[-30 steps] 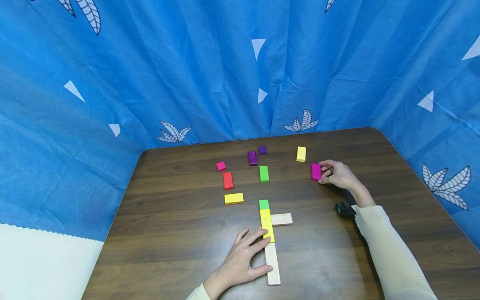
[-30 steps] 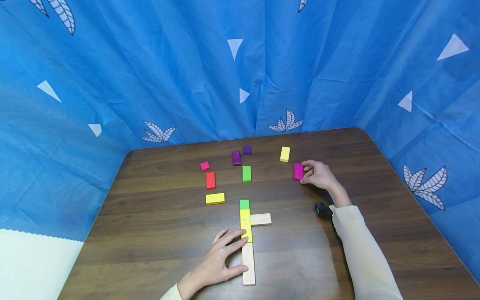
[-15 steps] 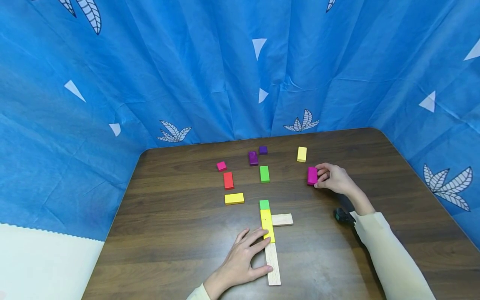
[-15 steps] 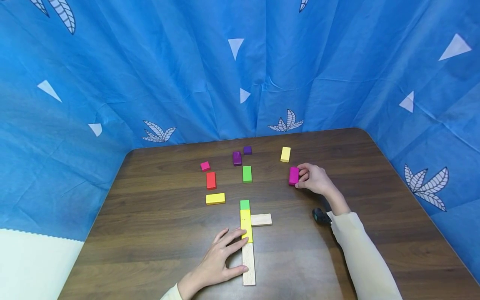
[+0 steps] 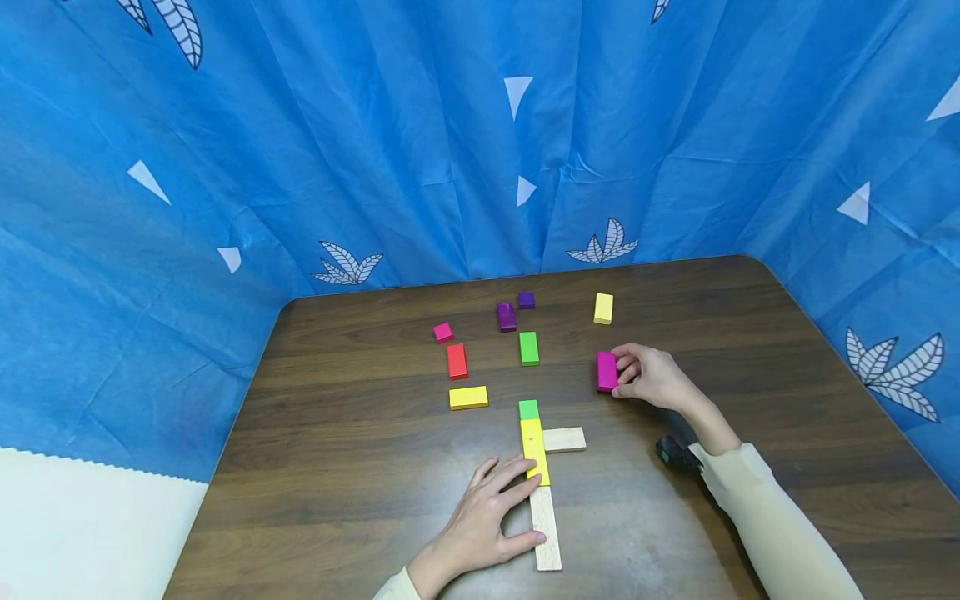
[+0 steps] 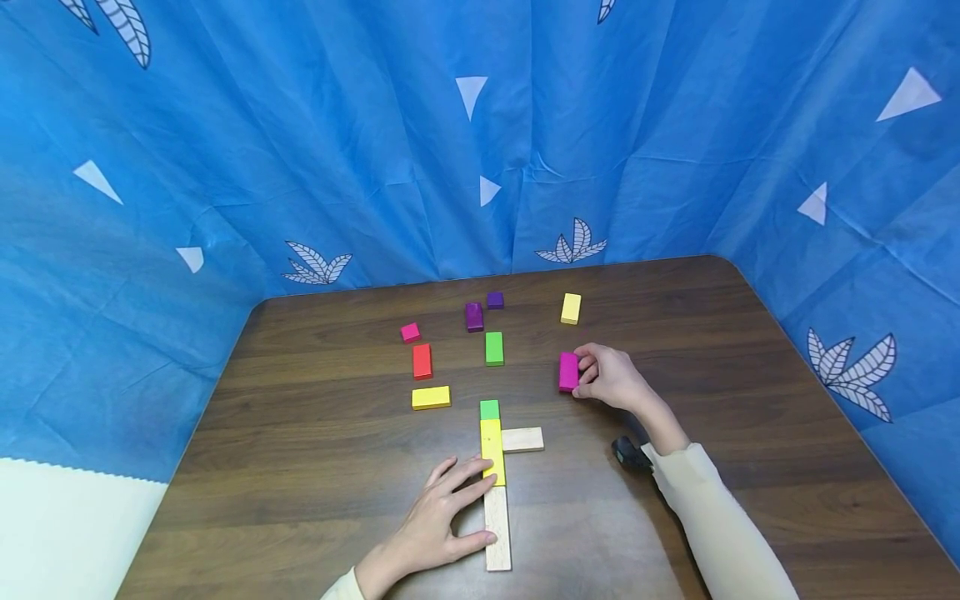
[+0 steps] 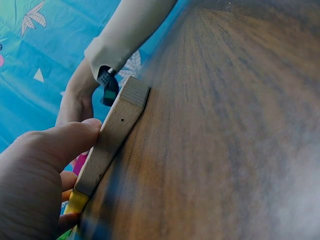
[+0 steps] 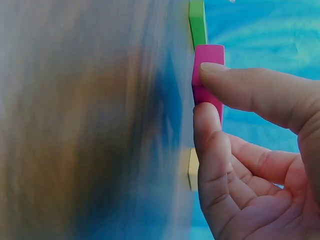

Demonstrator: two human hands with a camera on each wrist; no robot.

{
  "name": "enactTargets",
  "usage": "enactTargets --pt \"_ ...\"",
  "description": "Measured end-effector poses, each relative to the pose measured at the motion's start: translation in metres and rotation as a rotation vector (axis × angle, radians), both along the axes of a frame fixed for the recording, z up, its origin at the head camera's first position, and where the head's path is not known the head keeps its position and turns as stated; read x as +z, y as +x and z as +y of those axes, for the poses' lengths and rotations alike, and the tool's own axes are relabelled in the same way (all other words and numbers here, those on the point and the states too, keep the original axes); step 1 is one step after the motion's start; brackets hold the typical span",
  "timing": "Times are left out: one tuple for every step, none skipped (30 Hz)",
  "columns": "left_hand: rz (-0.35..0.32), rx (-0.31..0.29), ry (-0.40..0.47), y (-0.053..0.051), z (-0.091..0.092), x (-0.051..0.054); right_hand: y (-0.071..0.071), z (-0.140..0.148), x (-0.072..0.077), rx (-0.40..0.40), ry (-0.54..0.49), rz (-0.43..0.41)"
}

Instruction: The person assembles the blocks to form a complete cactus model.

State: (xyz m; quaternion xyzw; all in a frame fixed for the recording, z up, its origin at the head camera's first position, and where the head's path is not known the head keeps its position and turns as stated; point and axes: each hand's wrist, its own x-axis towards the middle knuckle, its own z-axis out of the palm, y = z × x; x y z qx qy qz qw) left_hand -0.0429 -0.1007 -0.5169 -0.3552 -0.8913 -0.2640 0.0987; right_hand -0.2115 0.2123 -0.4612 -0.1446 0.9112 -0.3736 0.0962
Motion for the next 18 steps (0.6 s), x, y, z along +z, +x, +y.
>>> enactTargets --pt "0.01 -0.001 0.002 0.0 0.0 0.0 0.002 -0.002 0.0 0.01 0.003 0.008" --pt "0.022 0.0 0.003 0.0 0.0 -0.001 0.004 -0.004 0.0 0.022 0.006 0.015" --pt "0.03 0.0 0.004 0.0 0.0 -0.001 0.006 -0.007 0.0 0.032 0.006 0.02" --pt "0.037 0.001 0.004 -0.001 0.0 -0.002 0.008 -0.009 0.0 0.043 0.008 0.028" --pt "0.045 0.002 0.004 -0.001 0.0 -0.002 0.01 -0.012 -0.001 0.053 0.01 0.035" --pt "0.037 0.003 0.005 -0.001 0.0 -0.002 0.011 -0.014 -0.001 0.061 0.012 0.042" --pt "0.029 0.003 0.005 0.0 0.0 -0.002 0.013 -0.017 -0.001 0.069 0.012 0.045" --pt "0.021 0.004 0.005 0.0 0.0 -0.002 0.014 -0.019 -0.002 0.077 0.013 0.047" --pt "0.01 0.004 0.004 0.0 0.0 -0.002 0.016 -0.021 -0.002 0.081 0.016 0.05" --pt "0.003 0.004 0.003 0.0 0.0 -0.002 0.017 -0.023 -0.002 0.085 0.017 0.051" --pt "-0.003 0.004 0.003 0.0 0.0 -0.002 0.018 -0.024 -0.003 0.088 0.018 0.051" --pt "-0.015 0.005 0.001 0.0 0.0 -0.001 0.019 -0.026 -0.004 0.092 0.019 0.051" --pt "-0.008 0.005 -0.001 0.0 0.0 -0.002 0.02 -0.027 -0.004 0.096 0.019 0.05" --pt "-0.012 0.005 -0.002 0.001 0.0 -0.001 0.02 -0.028 -0.005 0.099 0.019 0.051" --pt "-0.013 0.006 -0.004 0.001 0.0 -0.001 0.021 -0.029 -0.005 0.099 0.018 0.051" --pt "-0.012 0.005 -0.004 0.001 0.0 -0.001 0.022 -0.03 -0.005 0.103 0.015 0.049" --pt "-0.01 0.006 -0.004 0.001 0.0 -0.001 0.022 -0.031 -0.006 0.108 0.013 0.048" --pt "-0.011 0.005 -0.005 0.001 0.0 -0.001 0.023 -0.032 -0.006 0.113 0.011 0.044"
